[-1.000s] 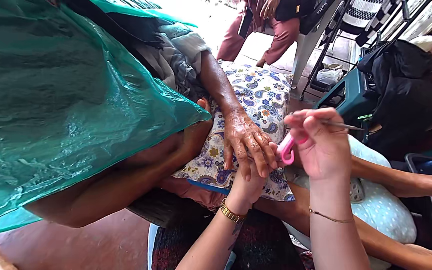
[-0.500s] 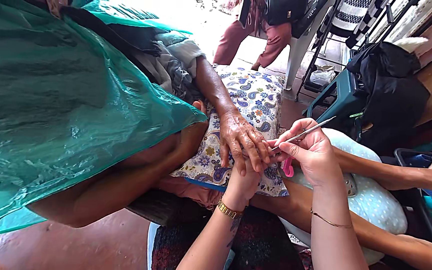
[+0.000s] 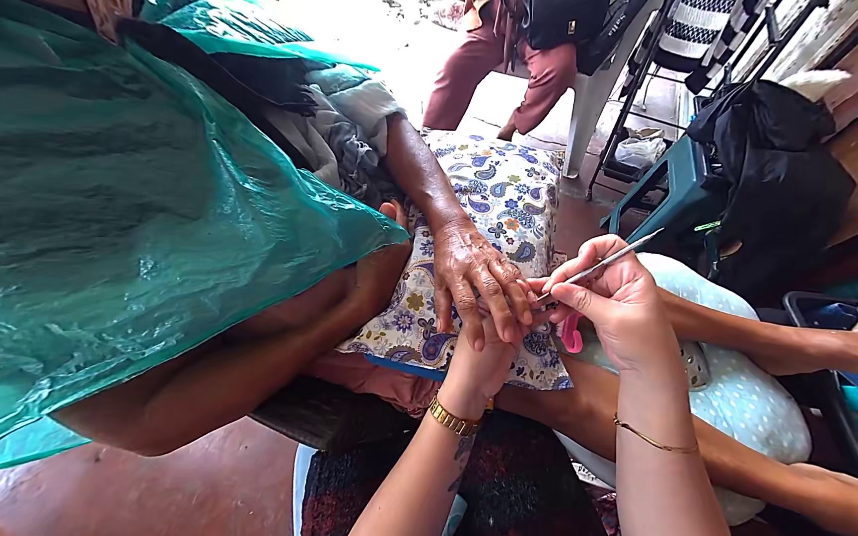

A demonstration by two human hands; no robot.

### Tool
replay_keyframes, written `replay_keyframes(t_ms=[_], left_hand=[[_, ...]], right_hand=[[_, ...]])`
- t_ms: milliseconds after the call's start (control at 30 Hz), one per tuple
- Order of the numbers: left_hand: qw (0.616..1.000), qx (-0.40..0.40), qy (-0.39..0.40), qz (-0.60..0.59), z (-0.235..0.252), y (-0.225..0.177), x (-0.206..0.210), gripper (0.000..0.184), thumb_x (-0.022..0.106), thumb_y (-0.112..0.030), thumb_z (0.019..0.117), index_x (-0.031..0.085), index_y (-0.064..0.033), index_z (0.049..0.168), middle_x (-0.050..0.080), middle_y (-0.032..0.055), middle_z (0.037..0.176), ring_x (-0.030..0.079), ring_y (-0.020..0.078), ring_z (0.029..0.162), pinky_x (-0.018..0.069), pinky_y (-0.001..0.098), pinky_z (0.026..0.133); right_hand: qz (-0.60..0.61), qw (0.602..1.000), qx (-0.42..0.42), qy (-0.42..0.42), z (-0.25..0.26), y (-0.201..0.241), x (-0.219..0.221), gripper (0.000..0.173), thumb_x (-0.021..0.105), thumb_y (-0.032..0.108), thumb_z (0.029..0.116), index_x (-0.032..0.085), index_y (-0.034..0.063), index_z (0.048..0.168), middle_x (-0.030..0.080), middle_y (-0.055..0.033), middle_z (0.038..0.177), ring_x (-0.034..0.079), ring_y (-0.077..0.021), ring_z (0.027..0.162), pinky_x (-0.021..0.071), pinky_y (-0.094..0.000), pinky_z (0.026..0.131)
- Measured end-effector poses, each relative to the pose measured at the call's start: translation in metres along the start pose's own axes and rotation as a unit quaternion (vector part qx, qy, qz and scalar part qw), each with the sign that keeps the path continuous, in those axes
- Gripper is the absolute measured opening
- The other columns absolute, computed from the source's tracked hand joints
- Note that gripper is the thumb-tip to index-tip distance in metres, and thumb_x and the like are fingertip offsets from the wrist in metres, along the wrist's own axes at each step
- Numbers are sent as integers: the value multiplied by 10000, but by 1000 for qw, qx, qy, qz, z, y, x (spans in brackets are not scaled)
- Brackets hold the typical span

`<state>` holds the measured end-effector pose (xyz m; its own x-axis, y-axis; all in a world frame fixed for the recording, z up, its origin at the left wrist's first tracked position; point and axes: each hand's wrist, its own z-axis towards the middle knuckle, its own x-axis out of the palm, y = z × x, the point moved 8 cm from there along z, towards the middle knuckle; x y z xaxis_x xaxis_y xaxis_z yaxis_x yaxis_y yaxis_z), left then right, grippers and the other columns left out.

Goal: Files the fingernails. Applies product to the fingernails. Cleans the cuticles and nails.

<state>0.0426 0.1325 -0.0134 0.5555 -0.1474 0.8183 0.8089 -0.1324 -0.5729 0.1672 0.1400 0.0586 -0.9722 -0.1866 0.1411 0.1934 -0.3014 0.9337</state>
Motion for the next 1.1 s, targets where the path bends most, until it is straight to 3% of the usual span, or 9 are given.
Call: replay_keyframes(t_ms=[333,433,800,1100], left_hand=[[1000,-2,5,8,0,1,1,228,425,18,988,650,-17,972,714,101,902,726,194,877,593,367,907],[1000,6,8,3,-1,0,0,204,463,25,967,656,-32,936,717,93,887,725,186,860,597,359,884],[1000,-2,6,-2,-1,2,-1,212,440,31,978,642,-26,952,687,65,843,703,154,822,589,338,879],[1000,-7,-6,-1,-2,2,-2,233,428,51,975,636,-37,920,697,65,833,705,152,814,592,329,859]], right_hand=[[-33,999,-19,-21,-2,5,3,331,639,-133,901,491,109,1074,741,-52,934,735,-132,685,629,-252,610],[-56,998,-24,13,-3,8,5,310,658,-97,904,512,116,1074,743,-40,935,728,-114,691,619,-229,605],[-100,992,-54,-57,-11,15,11,307,640,-110,916,493,103,1082,729,-45,960,744,-140,713,645,-266,615],[-142,988,-55,-35,-13,19,15,290,653,-85,917,499,99,1079,732,-41,961,740,-128,719,635,-247,609]])
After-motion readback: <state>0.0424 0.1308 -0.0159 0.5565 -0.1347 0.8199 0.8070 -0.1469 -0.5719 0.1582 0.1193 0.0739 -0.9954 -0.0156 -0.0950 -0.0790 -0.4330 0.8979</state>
